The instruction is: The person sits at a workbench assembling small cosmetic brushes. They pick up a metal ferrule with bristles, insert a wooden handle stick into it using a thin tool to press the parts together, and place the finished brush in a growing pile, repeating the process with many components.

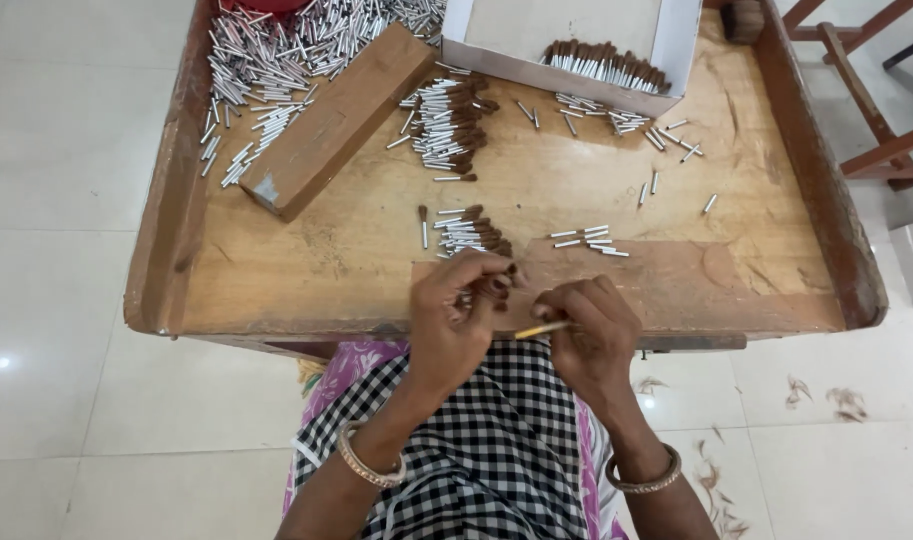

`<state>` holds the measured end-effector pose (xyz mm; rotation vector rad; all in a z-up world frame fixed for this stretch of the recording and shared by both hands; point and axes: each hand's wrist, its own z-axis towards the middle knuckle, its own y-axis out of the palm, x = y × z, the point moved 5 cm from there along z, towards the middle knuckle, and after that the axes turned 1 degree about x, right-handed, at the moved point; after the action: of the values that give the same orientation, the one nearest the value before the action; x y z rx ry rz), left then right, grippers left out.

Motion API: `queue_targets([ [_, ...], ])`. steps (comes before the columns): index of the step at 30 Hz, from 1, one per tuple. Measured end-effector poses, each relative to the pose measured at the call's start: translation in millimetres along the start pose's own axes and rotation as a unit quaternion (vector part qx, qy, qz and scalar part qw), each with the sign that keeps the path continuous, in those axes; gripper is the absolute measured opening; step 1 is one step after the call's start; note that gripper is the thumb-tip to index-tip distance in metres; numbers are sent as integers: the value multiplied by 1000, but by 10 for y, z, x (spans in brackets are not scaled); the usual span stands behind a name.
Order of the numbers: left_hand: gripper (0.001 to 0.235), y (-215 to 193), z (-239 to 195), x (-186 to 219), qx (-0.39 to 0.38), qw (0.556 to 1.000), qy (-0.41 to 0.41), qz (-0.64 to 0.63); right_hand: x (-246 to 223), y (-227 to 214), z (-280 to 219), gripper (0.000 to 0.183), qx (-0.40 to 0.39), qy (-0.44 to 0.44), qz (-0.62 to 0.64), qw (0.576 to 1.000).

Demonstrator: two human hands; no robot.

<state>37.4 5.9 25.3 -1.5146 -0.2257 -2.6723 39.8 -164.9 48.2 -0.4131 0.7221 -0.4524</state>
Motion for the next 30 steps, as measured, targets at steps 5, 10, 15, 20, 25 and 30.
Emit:
queue_targets([
  [5, 34, -150, 129, 252, 13, 895, 44, 443, 251, -32, 305, 26, -27, 57, -188, 980],
  [10, 29, 45, 110, 266, 28, 886, 103, 451, 446, 24, 355, 27, -50, 55, -249, 966],
  [15, 19, 297, 76, 225, 39, 962, 148, 227, 245, -33, 122, 19, -8, 141, 30, 990],
  [20, 19, 348, 137, 290, 63, 955, 177, 228, 66, -151, 7, 16, 79, 178, 46, 980],
  [25, 17, 319, 163, -159, 54, 998, -27, -4, -65, -288, 55, 21, 57, 75, -109, 990],
  [30, 11, 348, 122, -428, 23, 968, -141, -208, -67, -324, 37, 23, 66, 45, -211, 974],
])
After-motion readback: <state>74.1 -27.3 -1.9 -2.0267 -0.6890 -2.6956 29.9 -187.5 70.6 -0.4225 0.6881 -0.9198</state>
